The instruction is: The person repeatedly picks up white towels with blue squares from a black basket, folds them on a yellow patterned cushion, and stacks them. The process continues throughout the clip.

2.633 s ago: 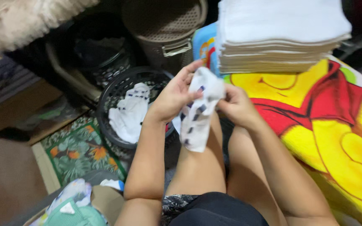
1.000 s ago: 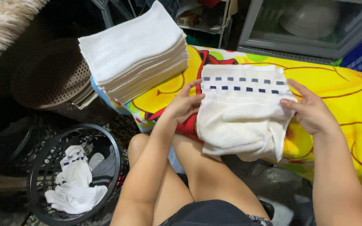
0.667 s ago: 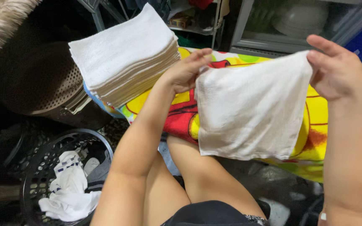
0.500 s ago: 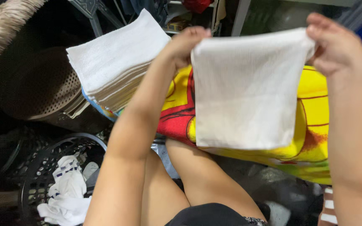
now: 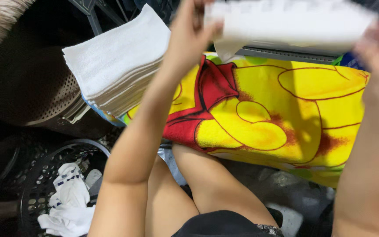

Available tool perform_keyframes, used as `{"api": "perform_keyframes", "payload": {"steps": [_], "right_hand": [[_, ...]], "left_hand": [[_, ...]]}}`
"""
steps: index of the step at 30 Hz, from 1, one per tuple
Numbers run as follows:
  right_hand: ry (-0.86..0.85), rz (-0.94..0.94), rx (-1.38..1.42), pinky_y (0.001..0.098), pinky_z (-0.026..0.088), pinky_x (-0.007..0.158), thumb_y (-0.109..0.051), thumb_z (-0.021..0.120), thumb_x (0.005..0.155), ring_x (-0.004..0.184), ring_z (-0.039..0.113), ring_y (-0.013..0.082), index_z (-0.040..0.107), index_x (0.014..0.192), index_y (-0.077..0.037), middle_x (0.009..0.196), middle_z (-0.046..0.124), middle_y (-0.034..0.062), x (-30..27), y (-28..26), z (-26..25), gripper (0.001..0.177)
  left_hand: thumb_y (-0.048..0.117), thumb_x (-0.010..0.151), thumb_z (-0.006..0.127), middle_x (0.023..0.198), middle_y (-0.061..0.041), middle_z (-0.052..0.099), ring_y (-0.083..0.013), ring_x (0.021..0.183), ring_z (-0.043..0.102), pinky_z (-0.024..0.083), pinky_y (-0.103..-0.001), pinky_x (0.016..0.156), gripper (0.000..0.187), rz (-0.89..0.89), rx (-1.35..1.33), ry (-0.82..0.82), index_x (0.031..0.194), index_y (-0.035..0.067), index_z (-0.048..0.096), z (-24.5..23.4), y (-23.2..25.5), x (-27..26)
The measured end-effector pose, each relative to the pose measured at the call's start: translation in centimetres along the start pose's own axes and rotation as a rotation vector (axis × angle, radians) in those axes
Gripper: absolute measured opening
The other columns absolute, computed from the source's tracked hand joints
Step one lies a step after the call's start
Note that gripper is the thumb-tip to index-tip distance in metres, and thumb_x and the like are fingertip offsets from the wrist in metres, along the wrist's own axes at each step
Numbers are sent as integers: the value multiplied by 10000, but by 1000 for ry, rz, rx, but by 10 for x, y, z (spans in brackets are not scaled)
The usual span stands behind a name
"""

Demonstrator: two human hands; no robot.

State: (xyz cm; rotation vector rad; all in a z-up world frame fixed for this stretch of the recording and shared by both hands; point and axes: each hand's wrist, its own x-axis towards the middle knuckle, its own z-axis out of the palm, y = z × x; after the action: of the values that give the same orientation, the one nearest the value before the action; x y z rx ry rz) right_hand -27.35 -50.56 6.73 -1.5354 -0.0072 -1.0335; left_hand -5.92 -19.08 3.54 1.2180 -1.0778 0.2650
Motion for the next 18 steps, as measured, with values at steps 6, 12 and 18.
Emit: {"api": "perform_keyframes", "payload": {"steps": [6,12,18], "right_hand": [[-36,409,-561,264,451,722,-52,827,956,793,564,103,776,1158,-1,935,711,75,-181,41,-44,214],[-233,85,-938,362,513,897,-69,837,821,944,626,272,786,1175,-83,962,706,131,-207,66,-59,358],[-130,27,-970,326,519,907,-40,779,899,930,627,234,809,1162,-117,977,692,95,-188,33,-50,275]], "left_hand": [[207,830,803,762,-126,680,-273,679,682,539,-401,646,504,-725,553,-141,1281,129,593,31,37,-146],[145,699,832,900,-118,737,-335,883,651,466,-465,771,521,-578,733,-221,1203,129,700,40,43,-185],[75,808,777,957,-99,719,-320,918,627,503,-422,857,213,-425,748,-76,1020,91,772,40,68,-183]]}}
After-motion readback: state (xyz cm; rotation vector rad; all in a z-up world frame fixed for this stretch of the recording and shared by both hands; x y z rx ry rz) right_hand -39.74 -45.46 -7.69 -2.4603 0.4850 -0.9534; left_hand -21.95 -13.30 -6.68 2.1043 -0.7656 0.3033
